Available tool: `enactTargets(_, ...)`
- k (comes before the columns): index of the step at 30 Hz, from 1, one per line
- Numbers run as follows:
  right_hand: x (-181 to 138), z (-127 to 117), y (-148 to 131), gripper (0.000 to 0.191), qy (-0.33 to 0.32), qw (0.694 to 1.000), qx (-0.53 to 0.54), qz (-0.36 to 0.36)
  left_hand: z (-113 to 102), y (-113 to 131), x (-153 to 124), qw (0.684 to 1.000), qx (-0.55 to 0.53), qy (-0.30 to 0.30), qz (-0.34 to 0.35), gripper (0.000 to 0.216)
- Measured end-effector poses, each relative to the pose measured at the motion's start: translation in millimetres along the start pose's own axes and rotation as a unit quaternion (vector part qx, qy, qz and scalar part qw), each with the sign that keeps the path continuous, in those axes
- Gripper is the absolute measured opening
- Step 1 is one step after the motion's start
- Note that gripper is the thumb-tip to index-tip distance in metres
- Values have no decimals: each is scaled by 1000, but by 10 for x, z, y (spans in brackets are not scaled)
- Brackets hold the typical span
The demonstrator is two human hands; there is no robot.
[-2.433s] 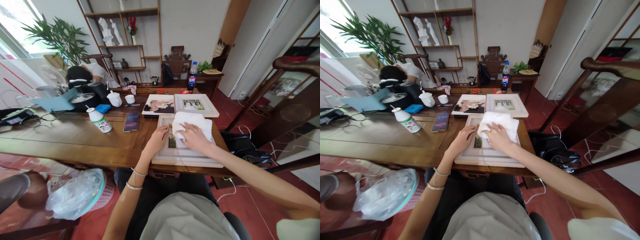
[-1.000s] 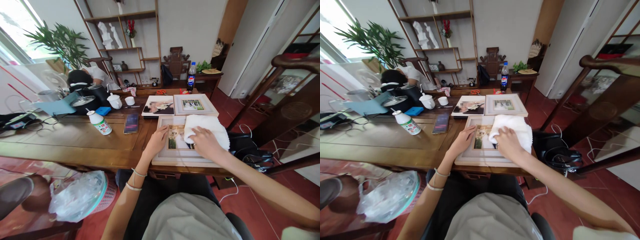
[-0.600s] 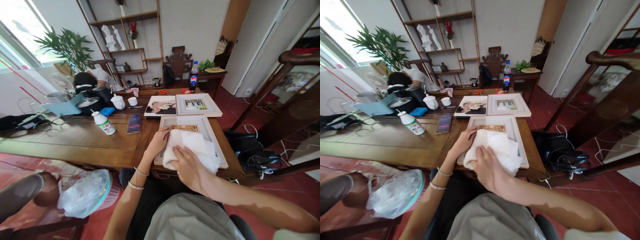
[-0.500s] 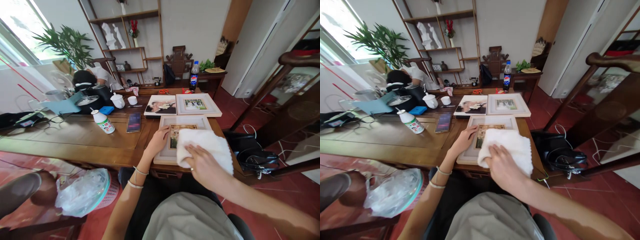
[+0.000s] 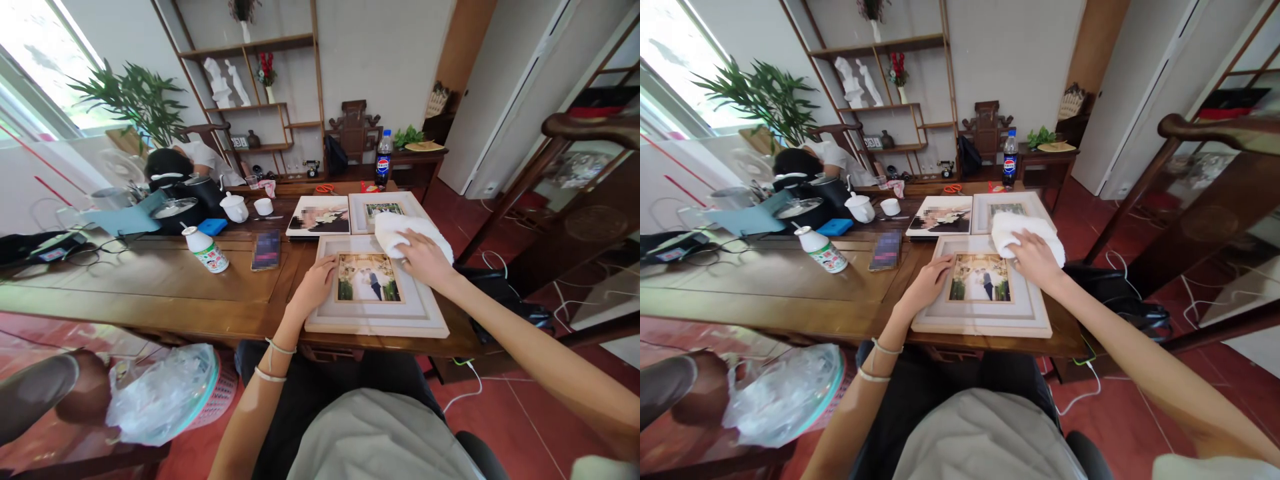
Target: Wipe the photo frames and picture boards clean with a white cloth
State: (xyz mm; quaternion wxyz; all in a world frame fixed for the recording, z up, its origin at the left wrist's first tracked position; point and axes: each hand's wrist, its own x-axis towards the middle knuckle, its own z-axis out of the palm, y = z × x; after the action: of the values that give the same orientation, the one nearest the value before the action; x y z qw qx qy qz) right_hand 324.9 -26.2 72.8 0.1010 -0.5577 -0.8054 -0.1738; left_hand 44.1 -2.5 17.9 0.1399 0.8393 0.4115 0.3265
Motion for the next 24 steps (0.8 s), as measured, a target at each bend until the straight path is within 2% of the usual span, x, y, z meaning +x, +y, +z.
enactTargets(2, 61, 81, 43, 43, 9, 1000, -1, 8, 0, -2, -1, 1000, 2, -5, -4, 31)
enactTargets(5, -80, 56, -85, 38, -12, 999, 2, -33, 9, -11, 0, 1000, 4, -9, -6, 31)
enactTargets(7, -299, -77, -292, 34, -33, 997, 4, -71, 19, -16, 1, 1000, 4, -5, -5, 32)
enactTargets(11, -783, -504, -803, 29, -76, 988, 32, -130, 29, -15, 1, 1000, 5, -2, -7, 32)
enactTargets(13, -922, -661, -989, 27, -93, 983, 53, -148, 26, -16, 2, 1000, 5, 0, -6, 33)
enactTargets(15, -948, -707, -1070, 30, -94, 979, 86, -159, 21, -19, 4, 1000, 3, -1, -1, 33)
enactTargets(19, -748, -545, -941, 38, -83, 979, 138, -128, 11, -24, 13, 1000, 7, -8, 11, 33)
enactTargets(24, -432, -331, -579, 38, -96, 985, 100, -105, 15, -15, 22, 1000, 26, -5, 0, 33)
